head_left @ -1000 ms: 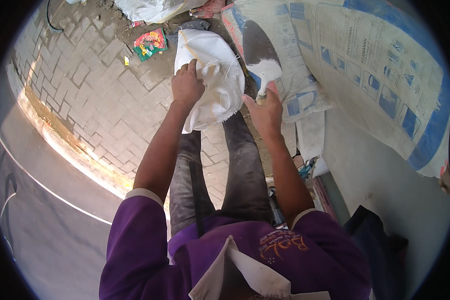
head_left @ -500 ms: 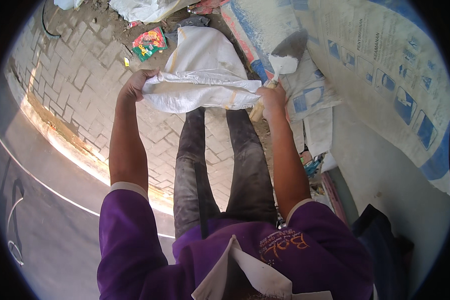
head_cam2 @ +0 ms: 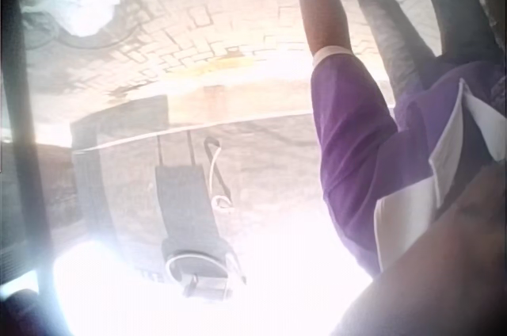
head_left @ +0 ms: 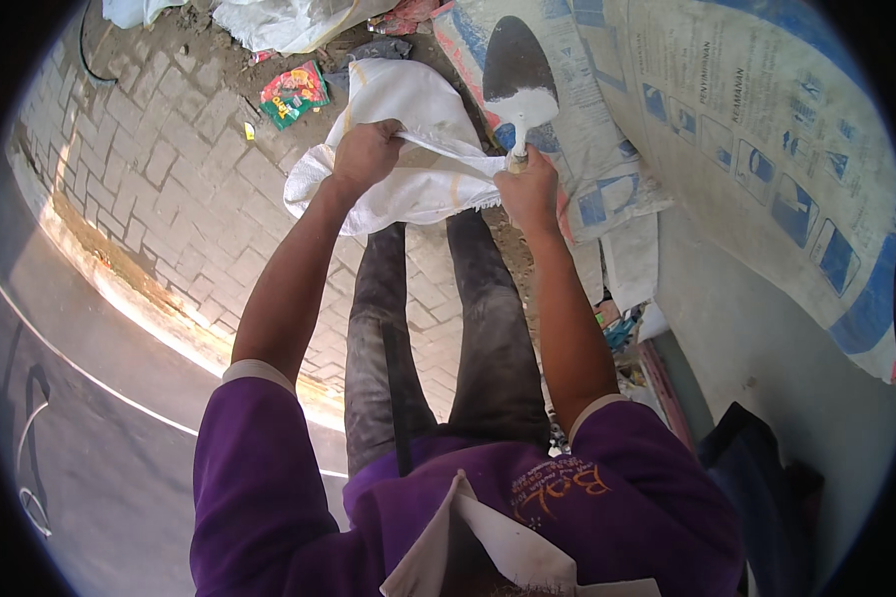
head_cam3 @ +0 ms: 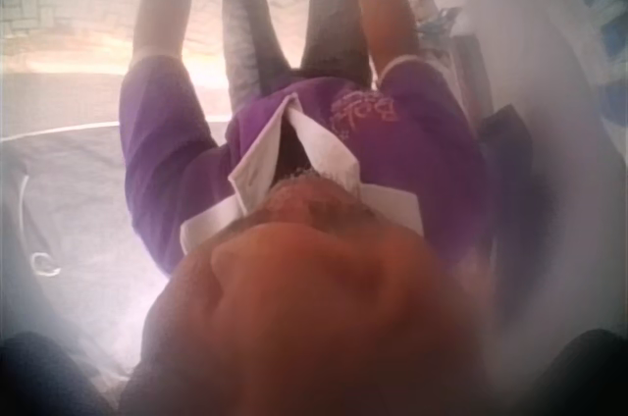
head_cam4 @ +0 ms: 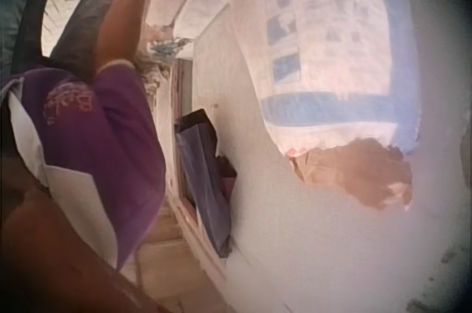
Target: The person scoops a white powdery substance from a large blue and white sack into a smaller white sack using a trowel. They repeat this scooping and pouring action multiple times to fill the smaller bag. Finally, they lift the filled small sack and place it on top of the larger sack.
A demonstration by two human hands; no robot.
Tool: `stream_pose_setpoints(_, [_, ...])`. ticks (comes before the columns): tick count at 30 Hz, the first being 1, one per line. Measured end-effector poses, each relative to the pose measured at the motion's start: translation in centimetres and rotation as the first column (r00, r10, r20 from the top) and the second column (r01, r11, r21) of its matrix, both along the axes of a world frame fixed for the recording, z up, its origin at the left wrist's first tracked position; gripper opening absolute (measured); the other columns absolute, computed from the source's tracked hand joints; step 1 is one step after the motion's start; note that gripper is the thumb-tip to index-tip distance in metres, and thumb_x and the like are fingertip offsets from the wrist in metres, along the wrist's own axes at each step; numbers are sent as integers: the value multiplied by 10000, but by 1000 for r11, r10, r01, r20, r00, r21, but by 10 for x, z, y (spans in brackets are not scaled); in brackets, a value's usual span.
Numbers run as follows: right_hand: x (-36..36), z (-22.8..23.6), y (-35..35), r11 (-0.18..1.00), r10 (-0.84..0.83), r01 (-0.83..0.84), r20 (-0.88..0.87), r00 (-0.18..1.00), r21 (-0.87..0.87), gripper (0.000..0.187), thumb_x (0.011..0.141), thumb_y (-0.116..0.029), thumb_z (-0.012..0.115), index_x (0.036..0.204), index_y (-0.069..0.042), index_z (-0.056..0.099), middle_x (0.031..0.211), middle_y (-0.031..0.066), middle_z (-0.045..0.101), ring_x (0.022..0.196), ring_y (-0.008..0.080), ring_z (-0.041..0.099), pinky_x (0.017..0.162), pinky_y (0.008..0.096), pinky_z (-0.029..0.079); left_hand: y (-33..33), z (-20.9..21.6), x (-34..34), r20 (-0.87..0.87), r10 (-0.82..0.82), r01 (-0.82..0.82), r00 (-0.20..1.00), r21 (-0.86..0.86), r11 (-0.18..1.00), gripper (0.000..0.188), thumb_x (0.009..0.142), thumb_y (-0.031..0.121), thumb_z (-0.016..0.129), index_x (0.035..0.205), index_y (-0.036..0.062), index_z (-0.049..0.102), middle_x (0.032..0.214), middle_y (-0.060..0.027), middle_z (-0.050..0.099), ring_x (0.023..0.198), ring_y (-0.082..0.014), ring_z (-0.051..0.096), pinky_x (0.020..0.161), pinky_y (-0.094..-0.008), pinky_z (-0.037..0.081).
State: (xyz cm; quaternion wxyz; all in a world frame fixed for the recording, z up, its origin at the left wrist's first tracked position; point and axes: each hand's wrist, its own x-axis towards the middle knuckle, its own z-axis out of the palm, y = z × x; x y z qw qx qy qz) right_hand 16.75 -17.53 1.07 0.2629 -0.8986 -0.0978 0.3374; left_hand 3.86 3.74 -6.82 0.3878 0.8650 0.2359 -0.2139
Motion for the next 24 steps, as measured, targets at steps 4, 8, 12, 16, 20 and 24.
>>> stream_pose_setpoints(4, [12,5,7,994,58,-60,-19,998,-97,351,674,-70,609,1008,37,603,895,269,646,898,430,620,797,449,484,11,23,70,179,286,-300,941,59,952,242,830,211,614,1042,99,651,892,-176,676,857,-343,650,833,-456,467])
stream_pose_setpoints(8, [3,20,3,998,22,-17,96,995,-59,351,700,-85,657,1034,16,619,924,217,652,904,395,627,799,425,484,10,50,79,555,287,-421,781,128,898,321,768,90,648,1085,71,602,1020,-162,619,967,-362,586,850,-438,462])
stream_pose_setpoints(12, [-8,46,-9,999,-9,2,133,991,53,418,716,-161,750,1065,21,609,1026,211,640,980,386,608,845,418,474,-46,105,13,453,545,-515,706,-200,833,350,718,-28,639,1049,56,568,1002,-138,596,968,-339,600,815,-391,484])
stream_pose_setpoints(16, [-19,32,4,991,117,-129,232,966,35,516,699,-239,800,1081,38,590,1074,232,624,1027,391,592,866,428,469,-88,78,-39,284,372,-381,884,-24,924,529,682,-28,651,1191,42,529,1241,-191,524,1148,-374,523,964,-435,435])
stream_pose_setpoints(20, [-10,-2,35,978,149,-131,105,983,-160,344,720,-170,714,961,46,596,923,281,642,923,442,616,808,475,482,-68,35,-20,152,5,-43,988,249,968,666,694,33,610,1333,32,420,1309,-206,492,1213,-378,481,1039,-486,362])
stream_pose_setpoints(24, [10,-13,42,993,114,-101,261,958,-66,271,706,-93,597,945,35,599,822,295,638,848,472,618,776,499,484,-58,39,-7,-404,-383,273,831,-303,913,333,714,76,612,1039,71,685,1028,-157,676,1043,-313,618,915,-412,471])
